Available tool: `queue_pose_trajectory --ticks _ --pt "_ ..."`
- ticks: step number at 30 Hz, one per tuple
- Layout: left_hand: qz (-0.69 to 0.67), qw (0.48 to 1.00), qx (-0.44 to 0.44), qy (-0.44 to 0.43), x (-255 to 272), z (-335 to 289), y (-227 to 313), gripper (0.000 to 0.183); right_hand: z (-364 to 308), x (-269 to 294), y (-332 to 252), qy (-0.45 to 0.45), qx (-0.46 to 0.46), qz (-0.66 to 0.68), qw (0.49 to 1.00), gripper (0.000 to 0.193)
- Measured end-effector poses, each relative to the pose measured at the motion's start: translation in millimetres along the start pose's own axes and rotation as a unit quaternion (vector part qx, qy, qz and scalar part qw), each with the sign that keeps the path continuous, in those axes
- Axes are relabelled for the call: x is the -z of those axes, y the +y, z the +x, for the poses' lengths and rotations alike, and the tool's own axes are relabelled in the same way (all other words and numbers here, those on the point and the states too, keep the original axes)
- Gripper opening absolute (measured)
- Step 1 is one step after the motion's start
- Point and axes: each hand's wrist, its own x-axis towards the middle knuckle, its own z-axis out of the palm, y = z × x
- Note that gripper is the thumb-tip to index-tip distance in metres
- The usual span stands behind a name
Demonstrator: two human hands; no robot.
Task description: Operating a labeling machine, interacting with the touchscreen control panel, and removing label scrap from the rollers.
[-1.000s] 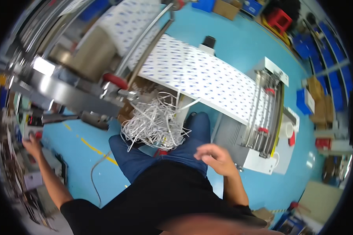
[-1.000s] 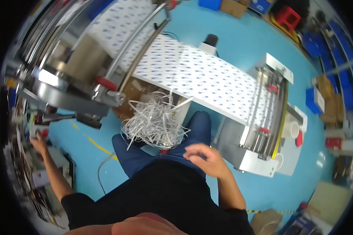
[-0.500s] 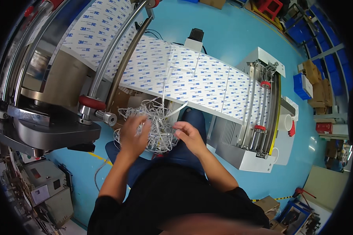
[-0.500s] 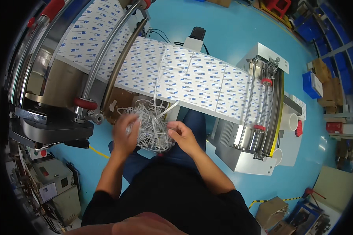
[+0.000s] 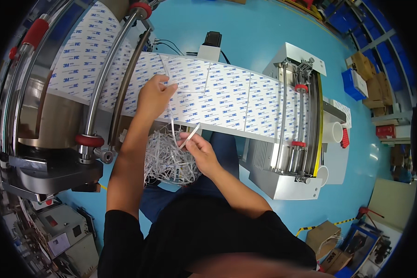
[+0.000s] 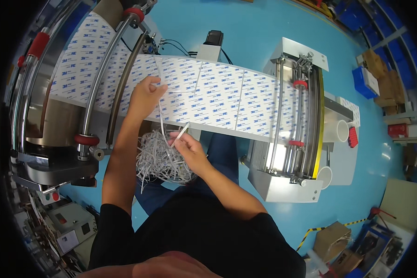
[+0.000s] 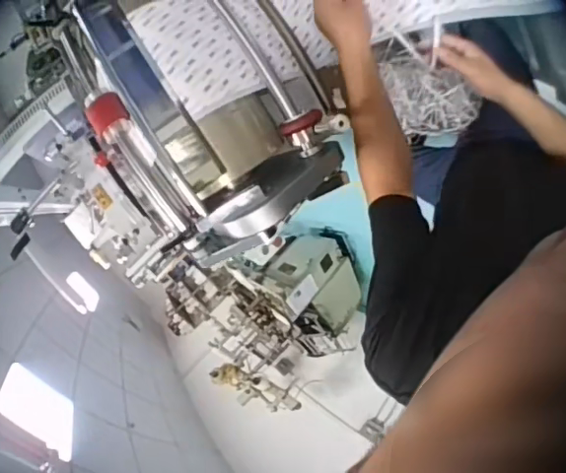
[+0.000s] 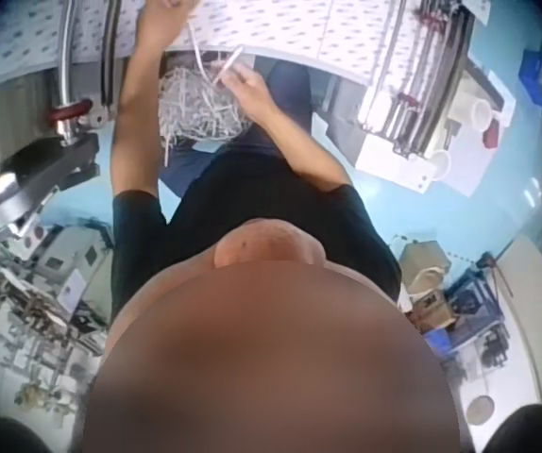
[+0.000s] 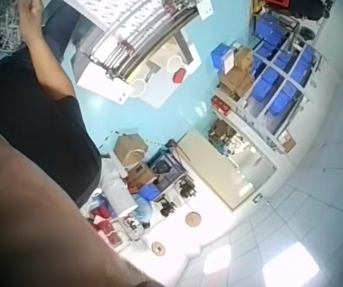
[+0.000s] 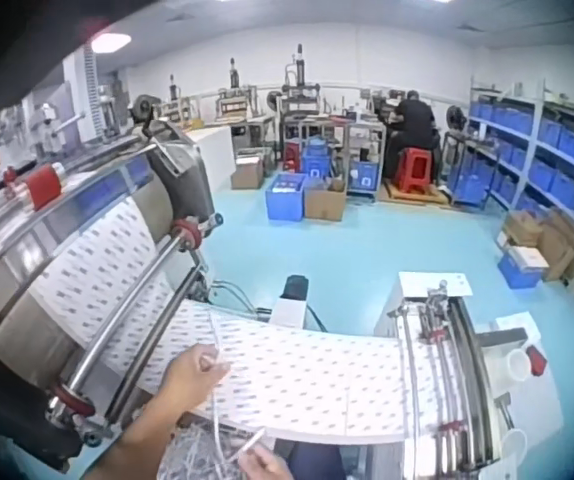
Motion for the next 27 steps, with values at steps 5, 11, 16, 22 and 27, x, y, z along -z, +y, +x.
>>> queue_pose_trajectory --ticks 5,11,16,22,27 --pt "0.043 0.998 0.038 0.018 6 -13 16 0.047 1 1 -1 0.005 0.014 -0.051 0.999 0.031" --pt "0.035 0.999 -0.006 0.04 3 -14 17 0.048 4 -8 3 0.048 0.027 -0.089 0.995 0.027" --pt "0.094 0.996 -0.001 -0.006 17 -32 16 0.046 -12 -12 9 0.048 0.159 -0.277 0.946 0.026" --pt "0.101 0.994 -0.004 -0.033 16 -71 25 0.038 -43 -10 33 -0.015 0.15 -0.268 0.952 0.022" --pt "0.012 0.999 0.033 -0.029 16 -100 0 0.028 -64 3 56 -0.089 -0.024 -0.119 0.989 0.026"
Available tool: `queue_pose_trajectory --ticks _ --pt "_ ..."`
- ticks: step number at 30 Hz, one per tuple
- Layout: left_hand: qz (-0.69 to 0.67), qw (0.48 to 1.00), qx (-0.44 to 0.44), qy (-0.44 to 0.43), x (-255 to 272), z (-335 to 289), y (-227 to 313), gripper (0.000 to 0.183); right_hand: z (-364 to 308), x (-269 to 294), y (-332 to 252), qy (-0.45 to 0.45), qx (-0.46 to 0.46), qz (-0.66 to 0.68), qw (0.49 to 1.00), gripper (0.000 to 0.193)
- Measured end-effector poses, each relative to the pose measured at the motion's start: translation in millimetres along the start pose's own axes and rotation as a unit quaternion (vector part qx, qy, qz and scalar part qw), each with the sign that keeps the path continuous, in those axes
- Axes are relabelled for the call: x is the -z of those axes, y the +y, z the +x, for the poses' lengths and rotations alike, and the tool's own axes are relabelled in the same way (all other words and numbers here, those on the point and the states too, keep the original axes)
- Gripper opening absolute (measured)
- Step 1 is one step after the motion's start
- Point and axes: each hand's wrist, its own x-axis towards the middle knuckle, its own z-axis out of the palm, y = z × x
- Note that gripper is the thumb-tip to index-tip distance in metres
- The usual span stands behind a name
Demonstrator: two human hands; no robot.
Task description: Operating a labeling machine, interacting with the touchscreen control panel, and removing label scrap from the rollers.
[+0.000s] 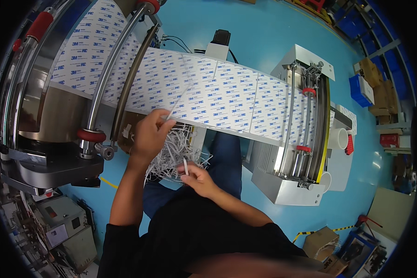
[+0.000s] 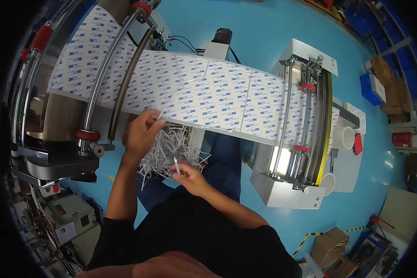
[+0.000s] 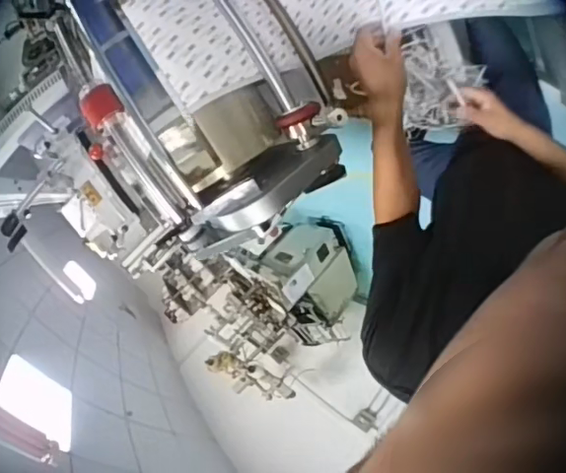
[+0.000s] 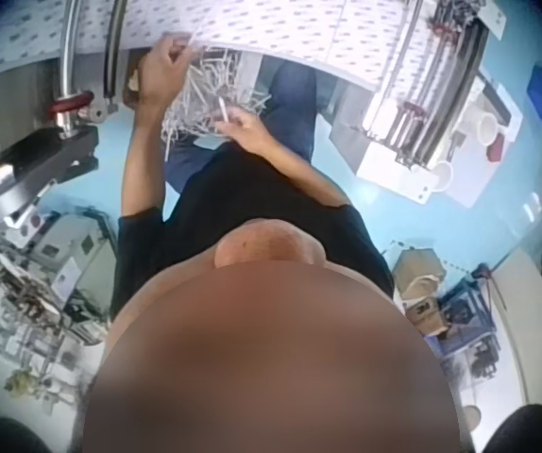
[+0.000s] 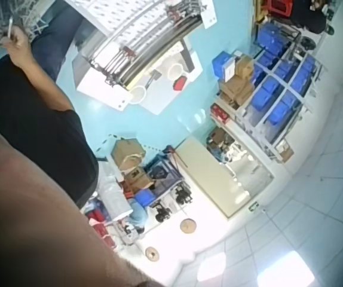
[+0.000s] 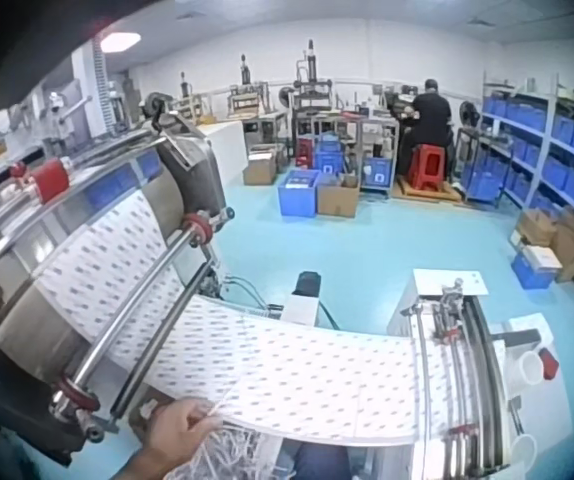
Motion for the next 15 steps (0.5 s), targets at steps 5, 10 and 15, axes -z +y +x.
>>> queue_pose_trajectory --ticks 5,10,15 --pt "-0.146 0.988 0.018 0.05 -9 -9 -41 0.016 -13 41 19 0.093 -0.03 0.211 0.973 0.048" --pt "-0.316 0.931 0.136 0.122 6 -10 -48 0.016 -22 74 0 0.082 0.034 0.259 0.962 0.061" --pt "-0.251 0.955 0.155 0.022 9 -10 -56 0.019 -27 86 -21 0.011 0.017 0.176 0.984 0.064"
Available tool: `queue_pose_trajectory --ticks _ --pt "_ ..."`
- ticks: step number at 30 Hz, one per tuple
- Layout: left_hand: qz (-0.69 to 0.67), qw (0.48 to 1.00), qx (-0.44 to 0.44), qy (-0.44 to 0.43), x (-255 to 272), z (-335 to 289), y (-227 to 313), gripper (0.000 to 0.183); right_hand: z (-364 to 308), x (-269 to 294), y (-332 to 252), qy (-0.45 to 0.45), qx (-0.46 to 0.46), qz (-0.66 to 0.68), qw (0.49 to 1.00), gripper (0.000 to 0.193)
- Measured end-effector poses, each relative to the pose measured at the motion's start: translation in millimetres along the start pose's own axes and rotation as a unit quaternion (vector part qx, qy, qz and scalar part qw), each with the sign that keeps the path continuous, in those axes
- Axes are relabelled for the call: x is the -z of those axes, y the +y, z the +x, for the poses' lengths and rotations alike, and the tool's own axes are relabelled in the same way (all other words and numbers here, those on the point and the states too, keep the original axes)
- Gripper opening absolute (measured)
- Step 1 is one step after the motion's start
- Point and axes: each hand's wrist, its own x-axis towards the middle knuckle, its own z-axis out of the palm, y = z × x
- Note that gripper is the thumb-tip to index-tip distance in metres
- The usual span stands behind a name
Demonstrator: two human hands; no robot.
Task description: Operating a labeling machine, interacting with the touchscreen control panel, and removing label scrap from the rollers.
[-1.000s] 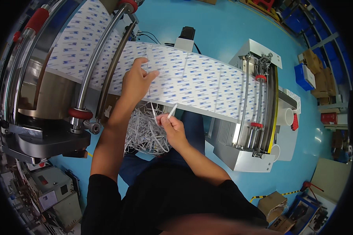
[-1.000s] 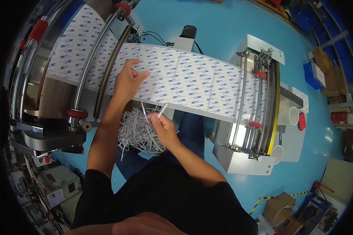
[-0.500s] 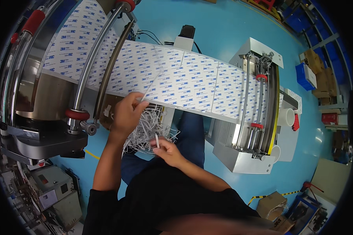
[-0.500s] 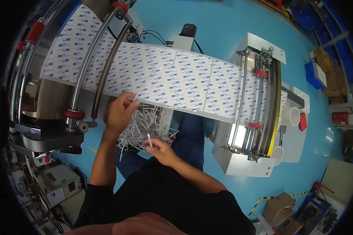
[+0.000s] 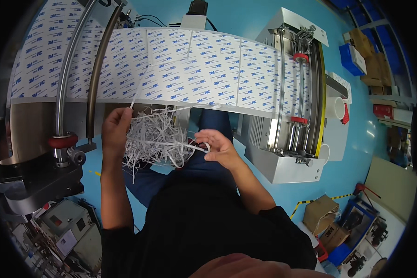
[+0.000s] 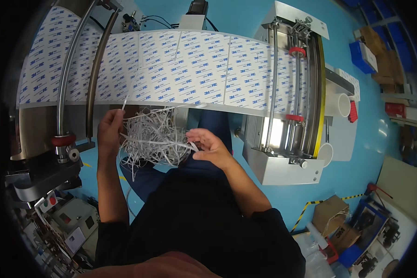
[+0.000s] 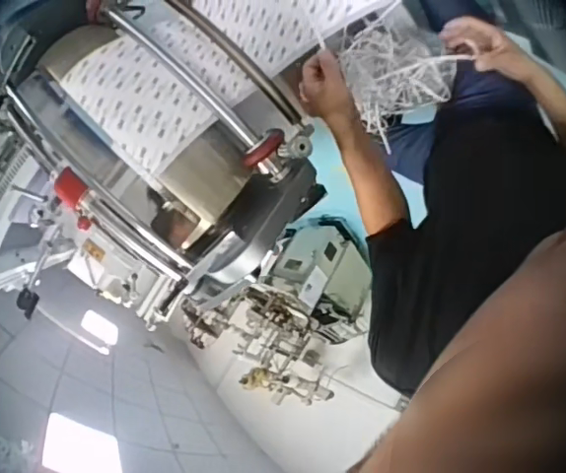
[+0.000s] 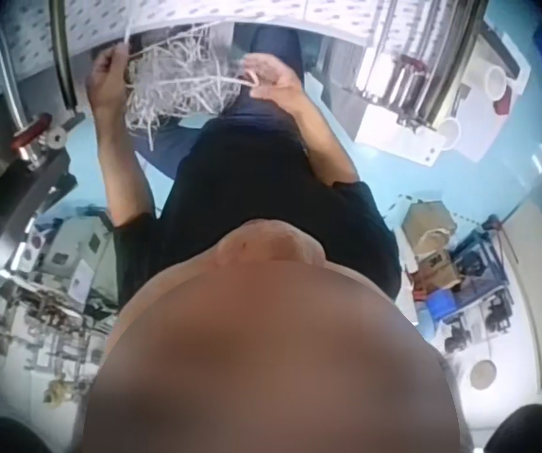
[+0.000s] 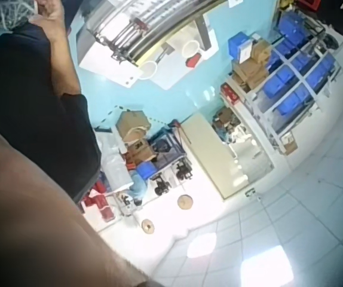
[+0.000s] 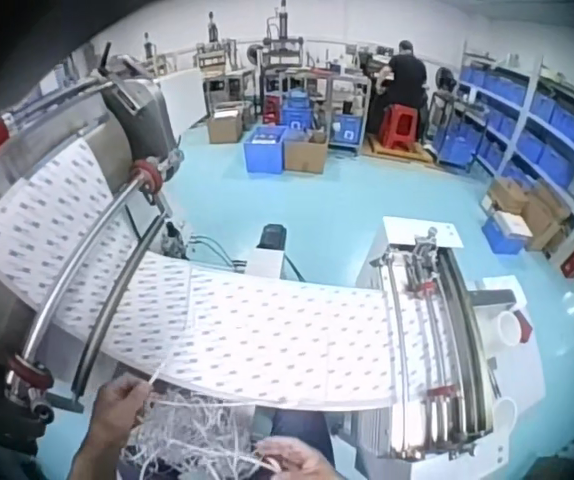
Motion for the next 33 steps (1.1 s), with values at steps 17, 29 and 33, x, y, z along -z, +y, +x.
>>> queue_pose_trajectory --ticks 17,29,33 --pt "-0.019 0.996 -0.083 -0.011 1 5 -7 0.025 20 -57 -76 0.311 0.166 -0.677 0.646 0.072" --pt "-0.039 0.993 -0.098 -0.045 25 19 -11 0.017 24 -104 -51 0.198 0.107 -0.522 0.823 0.066" --pt "-0.03 0.981 -0.11 -0.157 41 38 -16 0.008 63 -111 -27 0.233 0.116 -0.427 0.866 0.077"
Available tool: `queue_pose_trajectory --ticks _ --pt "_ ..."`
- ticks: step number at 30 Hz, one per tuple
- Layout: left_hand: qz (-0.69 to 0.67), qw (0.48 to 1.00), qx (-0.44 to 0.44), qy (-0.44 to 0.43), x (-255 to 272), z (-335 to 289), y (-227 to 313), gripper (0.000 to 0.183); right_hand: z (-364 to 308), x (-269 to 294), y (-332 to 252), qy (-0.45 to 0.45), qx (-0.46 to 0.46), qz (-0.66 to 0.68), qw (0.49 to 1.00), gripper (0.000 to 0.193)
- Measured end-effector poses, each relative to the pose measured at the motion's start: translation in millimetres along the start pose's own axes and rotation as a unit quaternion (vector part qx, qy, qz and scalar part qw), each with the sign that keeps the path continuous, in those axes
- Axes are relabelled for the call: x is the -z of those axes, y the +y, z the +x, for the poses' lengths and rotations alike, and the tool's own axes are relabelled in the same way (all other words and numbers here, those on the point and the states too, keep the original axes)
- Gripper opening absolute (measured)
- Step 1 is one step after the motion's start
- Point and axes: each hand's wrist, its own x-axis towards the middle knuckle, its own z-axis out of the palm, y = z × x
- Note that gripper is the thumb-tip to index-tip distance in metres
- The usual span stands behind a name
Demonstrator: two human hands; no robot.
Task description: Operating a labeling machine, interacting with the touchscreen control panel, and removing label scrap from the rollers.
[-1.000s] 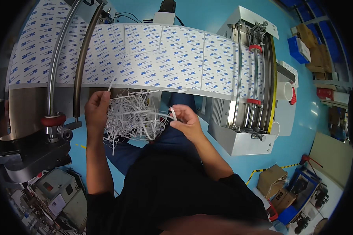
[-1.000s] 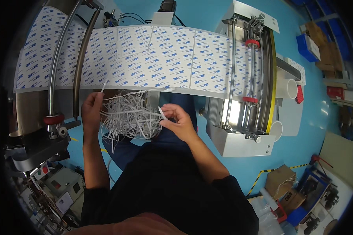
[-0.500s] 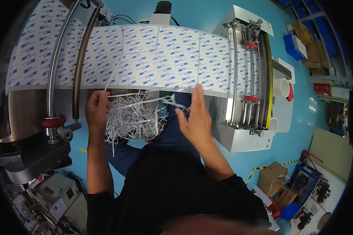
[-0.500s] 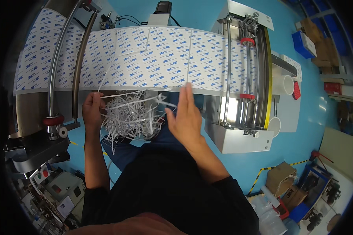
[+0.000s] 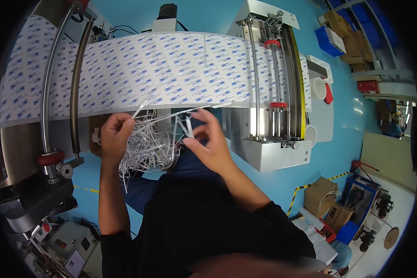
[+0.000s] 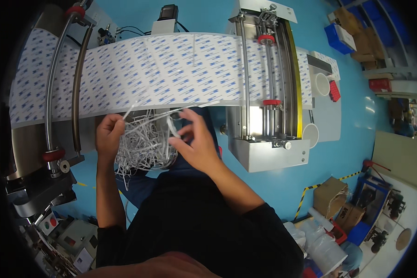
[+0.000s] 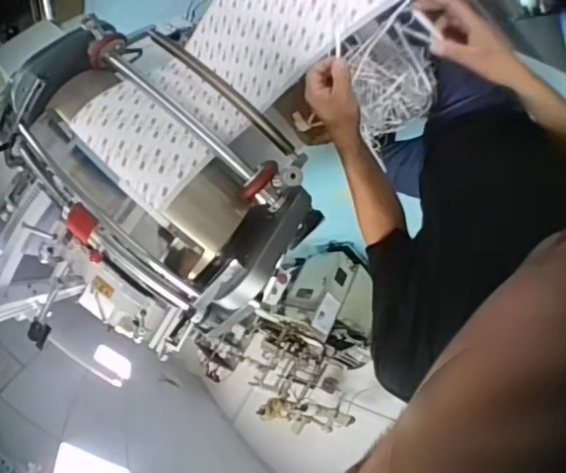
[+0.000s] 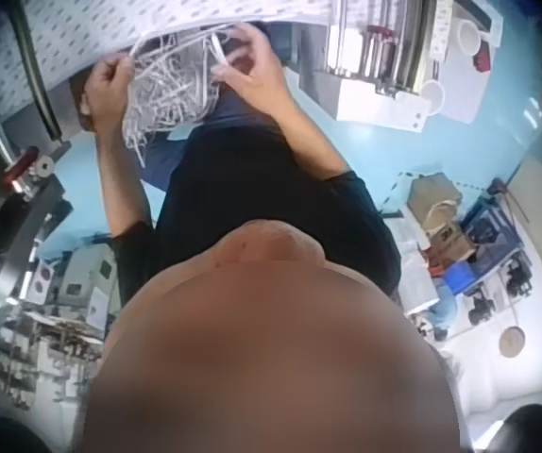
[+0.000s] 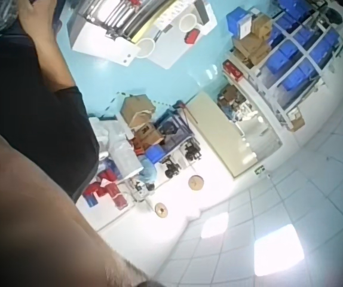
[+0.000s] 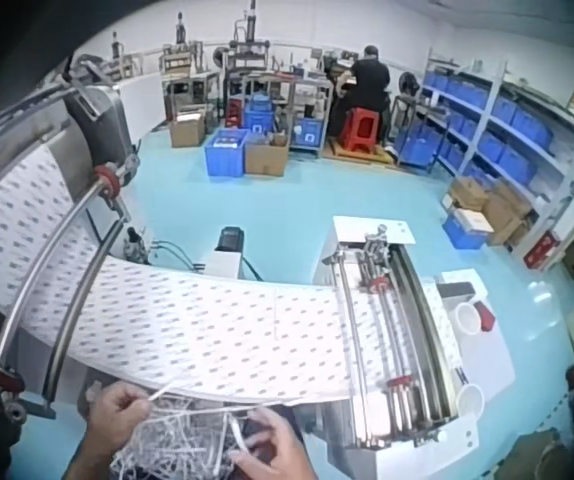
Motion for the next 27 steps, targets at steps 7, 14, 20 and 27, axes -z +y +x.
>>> queue_pose_trajectory --ticks 7,14,20,27 --pt "0.199 0.978 -0.053 0.029 12 -57 -3 0.042 40 -86 7 -0.22 -0.1 0.217 0.946 0.063" --pt "0.364 0.758 0.077 0.536 179 -215 -98 0.038 40 -83 46 -0.128 -0.071 0.236 0.961 0.04" --pt "0.598 0.539 0.036 0.592 445 -376 -99 0.026 41 -106 20 -0.059 -0.12 0.078 0.988 0.031" --pt "0.492 0.56 0.133 0.653 431 -271 -104 0.065 51 -98 62 -0.005 -0.076 0.044 0.996 0.018"
